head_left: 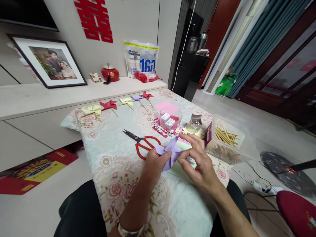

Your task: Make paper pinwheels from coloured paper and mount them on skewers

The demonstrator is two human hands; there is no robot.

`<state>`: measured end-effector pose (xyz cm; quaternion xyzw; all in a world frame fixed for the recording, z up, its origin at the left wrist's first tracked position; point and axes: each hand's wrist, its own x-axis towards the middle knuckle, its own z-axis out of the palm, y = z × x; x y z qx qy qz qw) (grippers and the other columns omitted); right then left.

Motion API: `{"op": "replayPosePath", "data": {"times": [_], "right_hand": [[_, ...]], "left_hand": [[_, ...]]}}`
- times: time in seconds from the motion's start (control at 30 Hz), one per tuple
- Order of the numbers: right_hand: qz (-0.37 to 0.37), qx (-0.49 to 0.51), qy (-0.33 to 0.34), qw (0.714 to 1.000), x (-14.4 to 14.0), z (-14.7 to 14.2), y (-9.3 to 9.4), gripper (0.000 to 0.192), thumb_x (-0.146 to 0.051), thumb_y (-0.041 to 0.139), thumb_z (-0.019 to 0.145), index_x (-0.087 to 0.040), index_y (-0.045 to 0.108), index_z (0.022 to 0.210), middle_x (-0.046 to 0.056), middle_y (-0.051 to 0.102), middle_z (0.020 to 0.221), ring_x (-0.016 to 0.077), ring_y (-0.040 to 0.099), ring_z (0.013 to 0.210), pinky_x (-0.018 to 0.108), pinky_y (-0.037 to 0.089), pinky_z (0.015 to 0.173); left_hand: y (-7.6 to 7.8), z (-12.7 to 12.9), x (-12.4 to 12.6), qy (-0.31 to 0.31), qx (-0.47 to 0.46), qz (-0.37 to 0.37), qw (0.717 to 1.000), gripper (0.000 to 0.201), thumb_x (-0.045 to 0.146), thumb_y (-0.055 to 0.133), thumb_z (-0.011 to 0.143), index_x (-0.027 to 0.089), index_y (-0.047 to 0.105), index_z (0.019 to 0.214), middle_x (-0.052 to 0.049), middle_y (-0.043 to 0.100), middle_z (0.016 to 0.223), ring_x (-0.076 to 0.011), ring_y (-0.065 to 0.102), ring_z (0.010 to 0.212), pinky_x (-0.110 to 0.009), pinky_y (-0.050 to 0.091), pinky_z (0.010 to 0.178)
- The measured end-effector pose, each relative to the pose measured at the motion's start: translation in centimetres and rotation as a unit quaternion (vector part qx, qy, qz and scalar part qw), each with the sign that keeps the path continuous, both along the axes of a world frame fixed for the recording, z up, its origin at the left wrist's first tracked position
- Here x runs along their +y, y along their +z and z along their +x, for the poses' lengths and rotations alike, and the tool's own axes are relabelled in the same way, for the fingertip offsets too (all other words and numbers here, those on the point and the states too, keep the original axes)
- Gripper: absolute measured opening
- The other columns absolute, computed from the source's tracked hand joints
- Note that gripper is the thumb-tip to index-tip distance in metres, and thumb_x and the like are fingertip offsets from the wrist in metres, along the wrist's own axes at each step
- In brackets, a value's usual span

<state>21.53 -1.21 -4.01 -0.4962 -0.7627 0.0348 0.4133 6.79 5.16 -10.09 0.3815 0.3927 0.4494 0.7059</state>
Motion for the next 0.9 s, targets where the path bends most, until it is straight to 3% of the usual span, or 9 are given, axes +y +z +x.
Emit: {"op": "replayPosePath", "data": {"times": [0.13,0.33,0.67,0.9], "right_hand": [[-0.04,0.067,-0.002,0.997,1.1,-0.2,-1.2,0.011,-0.017,0.061,0.091,-0.022,0.064,0.081,0.009,0.048,0.153,0.0327,0.034,0.144,0.057,0.024,0.116],[-0.041,0.079,-0.009,0.996,1.4,-0.1,-2.1,0.012,-0.022,0.064,0.092,-0.022,0.067,0.08,0.008,0.044,0.157,0.0323,0.032,0.146,0.057,0.022,0.118],[-0.036,0.103,-0.043,0.993,1.1,-0.2,-2.5,0.013,-0.024,0.064,0.092,-0.024,0.069,0.079,0.003,0.036,0.162,0.034,0.031,0.148,0.06,0.022,0.118],[-0.059,0.136,-0.009,0.989,1.3,0.2,-2.5,0.011,-0.023,0.065,0.092,-0.023,0.069,0.081,0.005,0.037,0.161,0.0322,0.031,0.148,0.058,0.022,0.118]], "left_hand": [[-0.2,0.1,0.1,-0.006,0.006,0.001,1.0,0.022,0.03,0.076,0.064,0.013,0.071,0.077,-0.002,0.07,0.068,-0.0184,0.062,0.062,-0.028,0.05,0.063],[-0.4,0.1,0.4,-0.004,0.05,0.023,0.998,0.019,0.031,0.075,0.062,0.015,0.069,0.071,0.0,0.065,0.062,-0.0163,0.057,0.06,-0.026,0.046,0.059],[1.6,0.1,-0.2,0.004,0.043,0.029,0.999,0.016,0.027,0.075,0.058,0.017,0.064,0.065,0.003,0.06,0.056,-0.0131,0.052,0.053,-0.024,0.042,0.055],[0.4,0.1,0.0,0.001,0.073,0.064,0.995,0.017,0.03,0.074,0.06,0.017,0.064,0.065,0.003,0.059,0.055,-0.0134,0.051,0.053,-0.024,0.042,0.053]]}}
